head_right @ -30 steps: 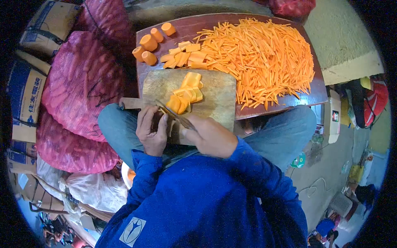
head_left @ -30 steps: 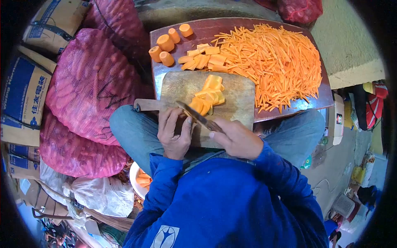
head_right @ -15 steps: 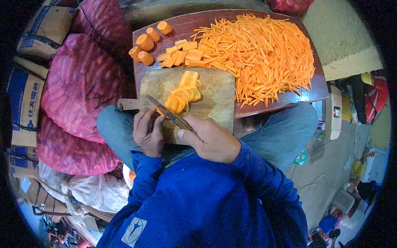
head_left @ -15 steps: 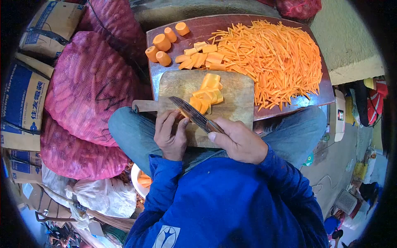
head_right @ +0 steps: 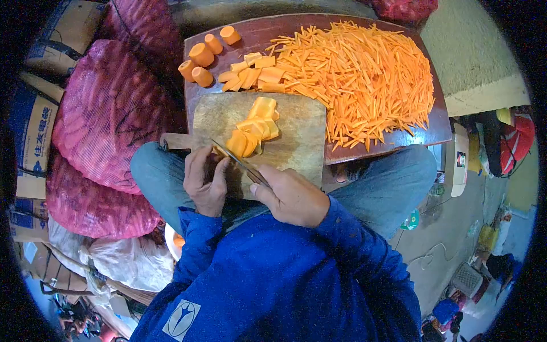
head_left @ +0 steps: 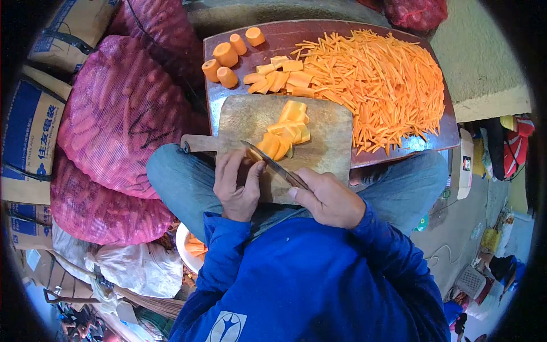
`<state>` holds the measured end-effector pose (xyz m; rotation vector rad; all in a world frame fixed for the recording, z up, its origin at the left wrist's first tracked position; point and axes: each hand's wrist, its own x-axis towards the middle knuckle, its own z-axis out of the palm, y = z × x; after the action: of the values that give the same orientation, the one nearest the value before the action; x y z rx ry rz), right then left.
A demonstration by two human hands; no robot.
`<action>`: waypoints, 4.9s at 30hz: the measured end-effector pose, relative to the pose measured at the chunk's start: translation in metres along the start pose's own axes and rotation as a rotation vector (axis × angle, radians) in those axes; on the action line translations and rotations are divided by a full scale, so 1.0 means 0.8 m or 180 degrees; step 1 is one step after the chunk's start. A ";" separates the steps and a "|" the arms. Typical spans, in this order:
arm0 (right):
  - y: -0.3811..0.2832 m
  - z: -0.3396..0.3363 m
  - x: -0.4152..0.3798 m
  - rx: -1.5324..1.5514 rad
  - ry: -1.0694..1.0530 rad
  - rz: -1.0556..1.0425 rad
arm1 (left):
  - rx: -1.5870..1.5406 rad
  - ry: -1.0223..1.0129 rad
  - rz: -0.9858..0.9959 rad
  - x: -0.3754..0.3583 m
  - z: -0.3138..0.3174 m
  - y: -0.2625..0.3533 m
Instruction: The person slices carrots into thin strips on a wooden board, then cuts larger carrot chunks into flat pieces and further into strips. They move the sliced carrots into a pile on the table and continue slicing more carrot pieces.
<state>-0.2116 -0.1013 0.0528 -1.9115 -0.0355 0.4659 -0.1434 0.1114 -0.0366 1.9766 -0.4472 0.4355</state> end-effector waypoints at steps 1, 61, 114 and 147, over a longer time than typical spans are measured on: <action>-0.001 -0.001 0.000 -0.0124 0.0067 -0.0012 | -0.0129 0.0030 -0.0227 0.002 0.001 0.003; 0.118 -0.074 -0.014 -0.2680 0.1223 -0.1529 | 0.1186 -0.0505 0.1624 0.145 0.080 -0.053; 0.012 -0.031 -0.093 0.0037 0.1067 0.0403 | -0.0007 -0.1379 0.0616 0.050 0.011 0.027; -0.027 -0.043 -0.114 -0.0373 0.0310 0.0409 | 0.0808 -0.1651 0.1415 0.040 0.021 0.027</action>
<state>-0.2799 -0.1460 0.1108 -2.0576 0.1270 0.4648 -0.1245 0.0831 -0.0117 2.2314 -1.2251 0.2525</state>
